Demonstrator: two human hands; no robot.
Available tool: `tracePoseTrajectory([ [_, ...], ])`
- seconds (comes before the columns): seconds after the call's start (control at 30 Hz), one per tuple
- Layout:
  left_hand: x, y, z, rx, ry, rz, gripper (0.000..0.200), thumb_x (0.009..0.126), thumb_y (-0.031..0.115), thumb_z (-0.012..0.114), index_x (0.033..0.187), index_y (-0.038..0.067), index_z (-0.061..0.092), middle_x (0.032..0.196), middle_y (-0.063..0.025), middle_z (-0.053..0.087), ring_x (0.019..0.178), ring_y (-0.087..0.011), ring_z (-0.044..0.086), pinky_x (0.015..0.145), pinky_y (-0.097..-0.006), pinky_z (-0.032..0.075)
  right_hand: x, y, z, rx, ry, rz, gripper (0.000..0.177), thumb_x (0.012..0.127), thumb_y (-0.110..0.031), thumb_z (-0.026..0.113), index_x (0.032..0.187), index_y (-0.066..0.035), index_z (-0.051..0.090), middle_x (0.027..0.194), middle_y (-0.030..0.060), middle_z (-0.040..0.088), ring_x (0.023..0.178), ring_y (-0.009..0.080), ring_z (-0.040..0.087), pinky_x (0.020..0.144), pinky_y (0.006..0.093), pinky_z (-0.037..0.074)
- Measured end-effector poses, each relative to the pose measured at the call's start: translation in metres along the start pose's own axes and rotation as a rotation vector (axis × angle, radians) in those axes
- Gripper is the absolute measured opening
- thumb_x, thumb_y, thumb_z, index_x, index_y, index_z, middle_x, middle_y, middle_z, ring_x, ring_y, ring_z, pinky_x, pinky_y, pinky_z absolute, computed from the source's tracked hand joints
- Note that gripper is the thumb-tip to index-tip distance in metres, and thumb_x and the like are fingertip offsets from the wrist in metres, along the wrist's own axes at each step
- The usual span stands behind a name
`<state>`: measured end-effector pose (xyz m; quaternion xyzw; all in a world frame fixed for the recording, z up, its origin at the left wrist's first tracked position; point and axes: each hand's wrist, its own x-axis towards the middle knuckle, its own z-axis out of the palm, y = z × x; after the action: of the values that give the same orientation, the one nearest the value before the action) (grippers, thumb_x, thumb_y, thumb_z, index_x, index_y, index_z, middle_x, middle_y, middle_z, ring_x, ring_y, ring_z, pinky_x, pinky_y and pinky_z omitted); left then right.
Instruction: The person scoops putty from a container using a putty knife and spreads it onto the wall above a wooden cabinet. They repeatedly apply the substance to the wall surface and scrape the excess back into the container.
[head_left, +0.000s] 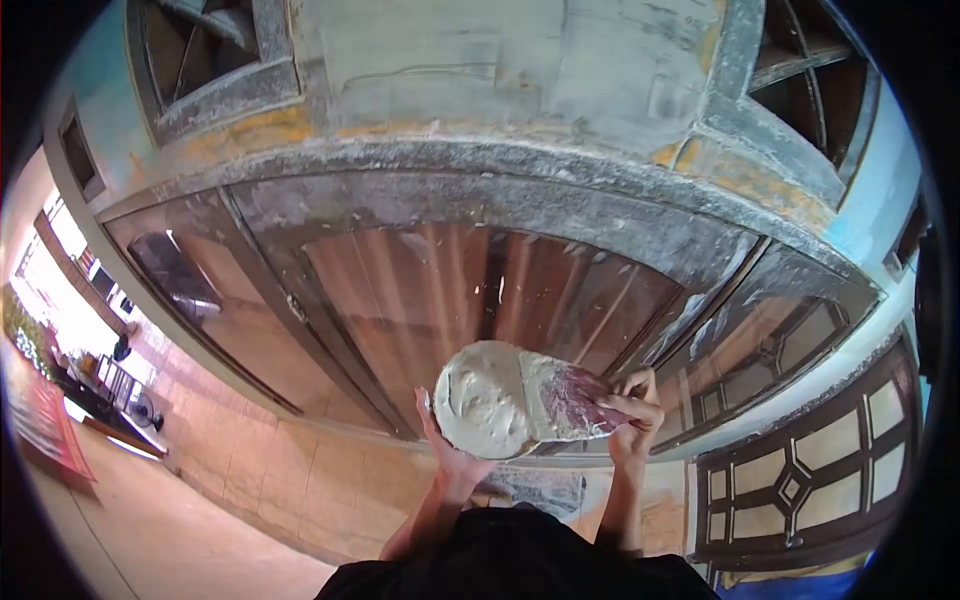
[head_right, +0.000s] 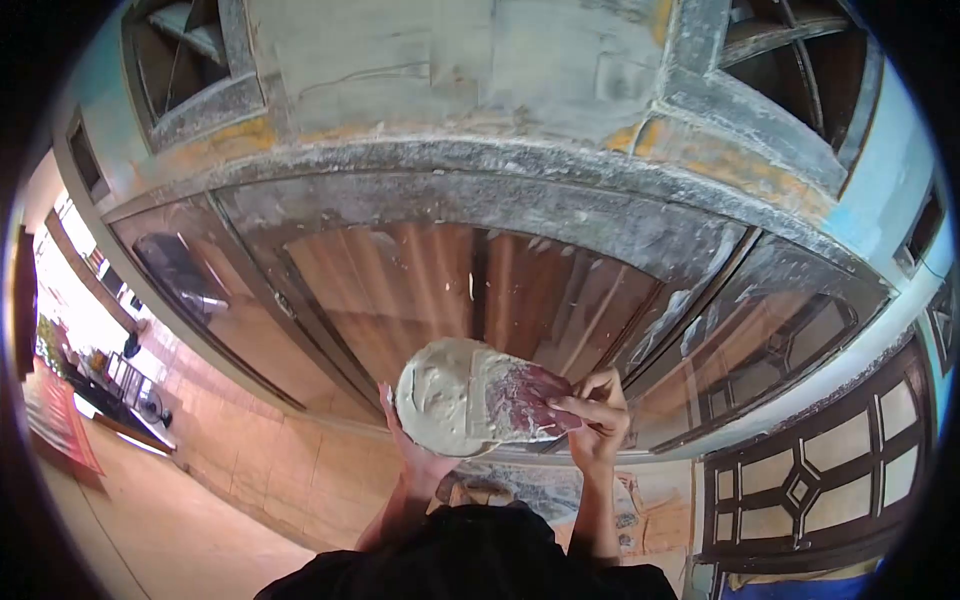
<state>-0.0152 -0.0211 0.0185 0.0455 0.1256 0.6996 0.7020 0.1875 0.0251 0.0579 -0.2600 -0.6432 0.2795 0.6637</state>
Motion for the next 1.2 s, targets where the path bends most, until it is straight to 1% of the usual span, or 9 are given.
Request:
tracePoseTrajectory([
  [0.17,-0.003,-0.001,0.002,-0.043,0.010,0.006,0.082,0.082,0.077,0.036,0.137,0.017,0.047,0.138,-0.0065,0.048,0.125,-0.0319,0.045,0.104,-0.0537,0.034,-0.005,0.012,-0.006,-0.261,-0.138,-0.143,0.021,0.064,0.001,0.075,0.084,-0.004,0.076,0.060,-0.0014,0.049,0.051,0.0105,0.046,0.050,0.0240,0.033],
  [0.27,-0.002,0.002,-0.002,-0.054,-0.013,-0.036,0.083,0.081,0.078,0.036,0.138,0.018,0.046,0.139,-0.0073,0.047,0.126,-0.0334,0.044,0.103,-0.0559,0.034,0.005,-0.004,0.000,-0.424,-0.260,0.004,0.021,0.068,-0.001,0.074,0.089,-0.003,0.075,0.068,0.0031,0.063,0.048,0.0095,0.043,0.049,0.0241,0.033],
  [0.3,0.000,0.001,-0.005,-0.062,-0.029,-0.017,0.084,0.081,0.078,0.035,0.138,0.018,0.046,0.139,-0.0075,0.047,0.126,-0.0338,0.044,0.103,-0.0566,0.033,0.006,0.000,0.001,-0.321,-0.273,0.088,0.028,0.071,0.002,0.069,0.097,-0.006,0.074,0.088,0.0159,0.072,0.076,0.0180,0.071,0.069,0.0253,0.052],
  [0.43,0.004,0.000,-0.007,-0.086,-0.067,0.013,0.084,0.082,0.078,0.035,0.138,0.017,0.046,0.140,-0.0078,0.046,0.126,-0.0331,0.044,0.104,-0.0559,0.034,0.012,0.005,0.005,-0.176,-0.276,0.267,0.033,0.070,0.003,0.070,0.102,-0.007,0.073,0.091,0.0154,0.072,0.086,0.0200,0.071,0.077,0.0245,0.052],
  [0.67,0.006,0.003,-0.008,-0.113,-0.119,0.022,0.084,0.083,0.077,0.035,0.140,0.015,0.043,0.141,-0.0081,0.046,0.126,-0.0325,0.044,0.105,-0.0549,0.033,0.042,-0.005,-0.004,-0.420,-0.506,0.220,0.041,0.069,0.005,0.065,0.106,-0.010,0.073,0.088,0.0140,0.072,0.082,0.0114,0.069,0.074,0.0245,0.052],
  [0.73,0.006,0.005,-0.009,-0.187,-0.184,-0.002,0.084,0.083,0.076,0.035,0.140,0.015,0.042,0.141,-0.0081,0.045,0.127,-0.0326,0.044,0.105,-0.0547,0.033,0.054,-0.019,-0.009,-0.399,-0.654,0.466,0.041,0.068,0.004,0.066,0.107,-0.009,0.072,0.081,0.0105,0.072,0.076,0.0064,0.065,0.069,0.0226,0.051],
  [1.0,0.007,0.005,0.004,-0.125,-0.129,0.062,0.081,0.086,0.075,0.031,0.141,0.016,0.041,0.141,-0.0066,0.044,0.127,-0.0318,0.043,0.106,-0.0524,0.033,0.070,-0.009,0.019,-0.196,-0.545,0.394,0.027,0.083,0.001,0.070,0.109,-0.003,0.070,0.084,0.0049,0.071,0.074,0.0040,0.062,0.061,0.0195,0.050],
  [1.07,0.005,0.005,0.003,-0.102,-0.113,0.094,0.080,0.086,0.074,0.031,0.141,0.017,0.041,0.141,-0.0063,0.045,0.128,-0.0315,0.042,0.107,-0.0521,0.032,0.081,-0.018,0.026,-0.173,-0.527,0.642,0.022,0.082,0.002,0.071,0.103,-0.001,0.070,0.084,0.0043,0.071,0.072,0.0061,0.063,0.061,0.0203,0.051],
  [1.2,0.002,0.006,0.002,-0.060,-0.068,0.125,0.080,0.086,0.075,0.031,0.141,0.017,0.042,0.142,-0.0061,0.043,0.129,-0.0309,0.041,0.108,-0.0517,0.031,0.104,-0.012,0.024,-0.193,-0.607,0.514,0.027,0.082,-0.004,0.072,0.105,-0.001,0.058,0.077,0.0048,0.069,0.070,0.0075,0.062,0.064,0.0239,0.051],
])
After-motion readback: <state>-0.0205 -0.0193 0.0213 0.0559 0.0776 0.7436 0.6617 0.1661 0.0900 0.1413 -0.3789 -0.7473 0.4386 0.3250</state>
